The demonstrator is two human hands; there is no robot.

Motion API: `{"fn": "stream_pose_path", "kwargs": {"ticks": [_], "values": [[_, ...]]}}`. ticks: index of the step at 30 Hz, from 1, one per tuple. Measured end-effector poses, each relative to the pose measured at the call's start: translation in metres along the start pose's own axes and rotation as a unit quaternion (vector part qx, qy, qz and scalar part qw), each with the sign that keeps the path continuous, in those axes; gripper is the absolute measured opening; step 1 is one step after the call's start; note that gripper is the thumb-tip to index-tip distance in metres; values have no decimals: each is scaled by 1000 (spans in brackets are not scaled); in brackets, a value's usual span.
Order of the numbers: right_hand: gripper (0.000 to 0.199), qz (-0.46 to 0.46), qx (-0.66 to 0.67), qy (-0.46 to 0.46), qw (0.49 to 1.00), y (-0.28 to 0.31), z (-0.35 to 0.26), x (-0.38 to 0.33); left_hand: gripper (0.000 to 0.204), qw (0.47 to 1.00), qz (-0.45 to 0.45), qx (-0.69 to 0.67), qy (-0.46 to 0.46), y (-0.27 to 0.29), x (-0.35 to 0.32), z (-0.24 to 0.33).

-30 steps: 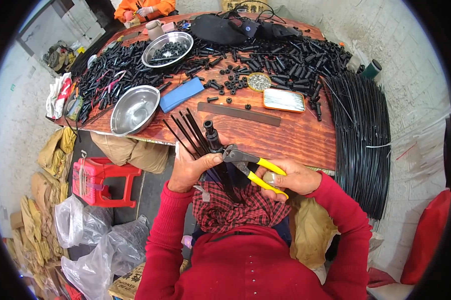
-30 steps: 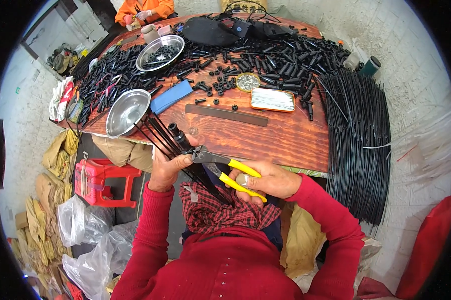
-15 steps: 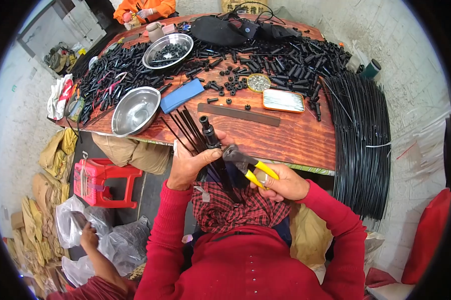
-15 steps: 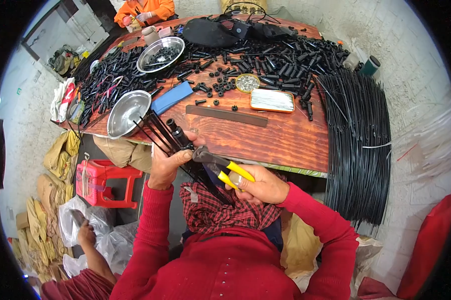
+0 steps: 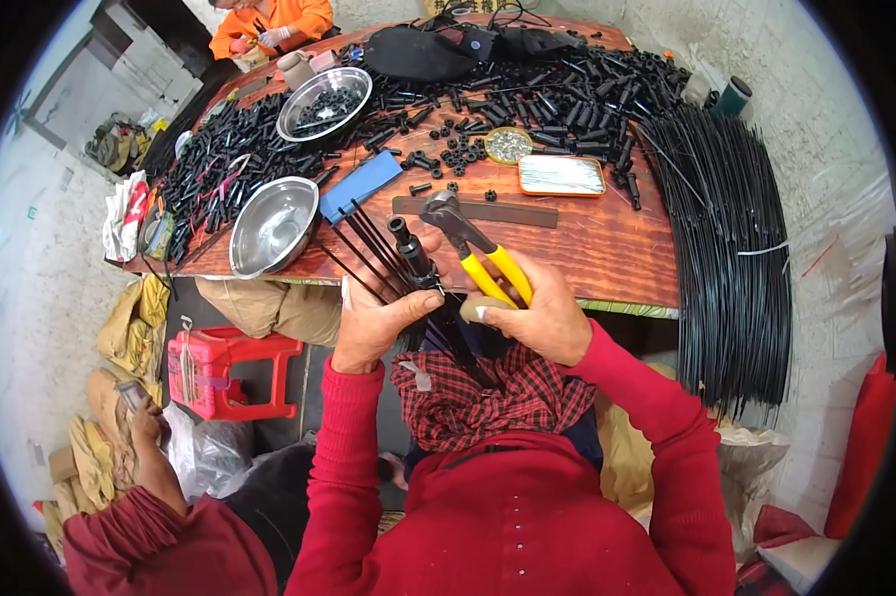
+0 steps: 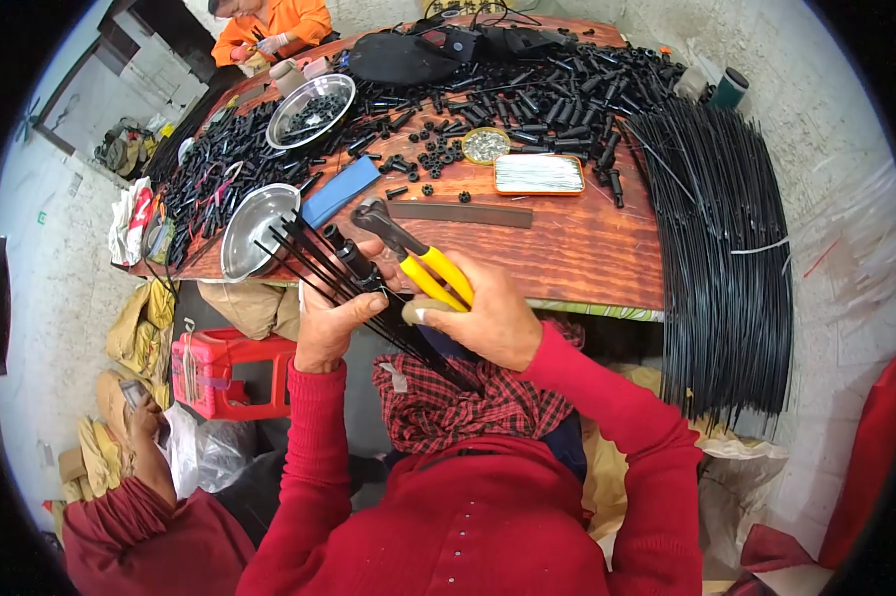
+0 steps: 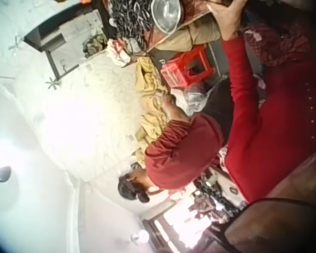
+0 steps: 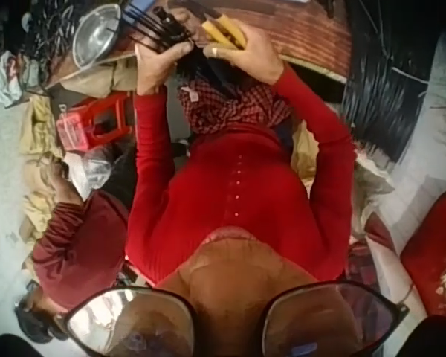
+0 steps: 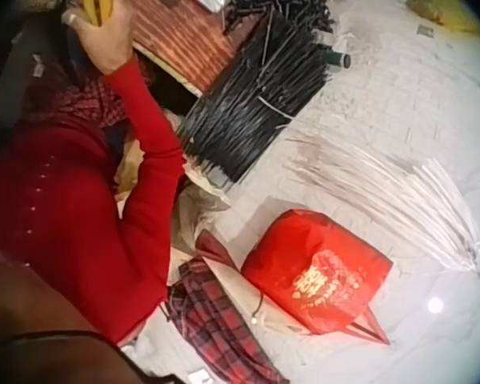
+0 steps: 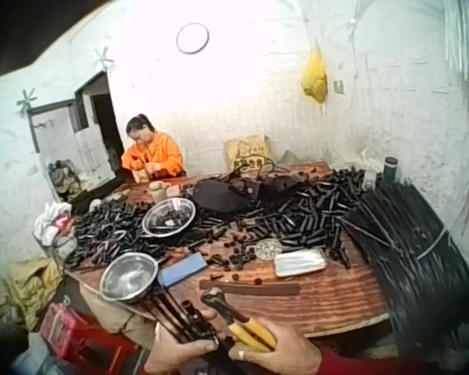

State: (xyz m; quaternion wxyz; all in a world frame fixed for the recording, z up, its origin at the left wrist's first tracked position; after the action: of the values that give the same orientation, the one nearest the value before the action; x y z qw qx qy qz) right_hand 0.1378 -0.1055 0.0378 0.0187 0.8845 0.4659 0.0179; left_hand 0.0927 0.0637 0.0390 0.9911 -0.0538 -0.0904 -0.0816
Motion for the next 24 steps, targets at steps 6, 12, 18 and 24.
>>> {"fn": "stream_pose_path", "kwargs": {"ticks": [6, 12, 18, 24], "values": [[46, 64, -120, 76, 988, -6, -11, 10, 56, 999, 24, 14, -22, -7, -1, 8], [45, 81, -72, 61, 992, -9, -2, 12, 45, 998, 40, 42, -20, -9, -1, 11], [36, 60, -43, 55, 996, -9, 0, 12, 42, 999, 43, 27, -9, -6, -1, 7], [30, -32, -7, 44, 998, 3, 7, -10, 49, 994, 37, 102, 1, 2, -2, 8]]}}
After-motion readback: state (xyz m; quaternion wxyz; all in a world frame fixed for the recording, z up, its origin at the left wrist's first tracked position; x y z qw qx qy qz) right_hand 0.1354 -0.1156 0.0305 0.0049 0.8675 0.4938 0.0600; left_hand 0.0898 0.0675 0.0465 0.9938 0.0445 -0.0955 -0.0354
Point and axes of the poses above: each hand's wrist, its own x-axis towards the middle knuckle, its own y-axis out of the back of the hand, z = x × y, the point moved 8 cm from there along x, towards the middle knuckle, and after that the axes turned 15 degrees about -z, right-handed, at the moved point
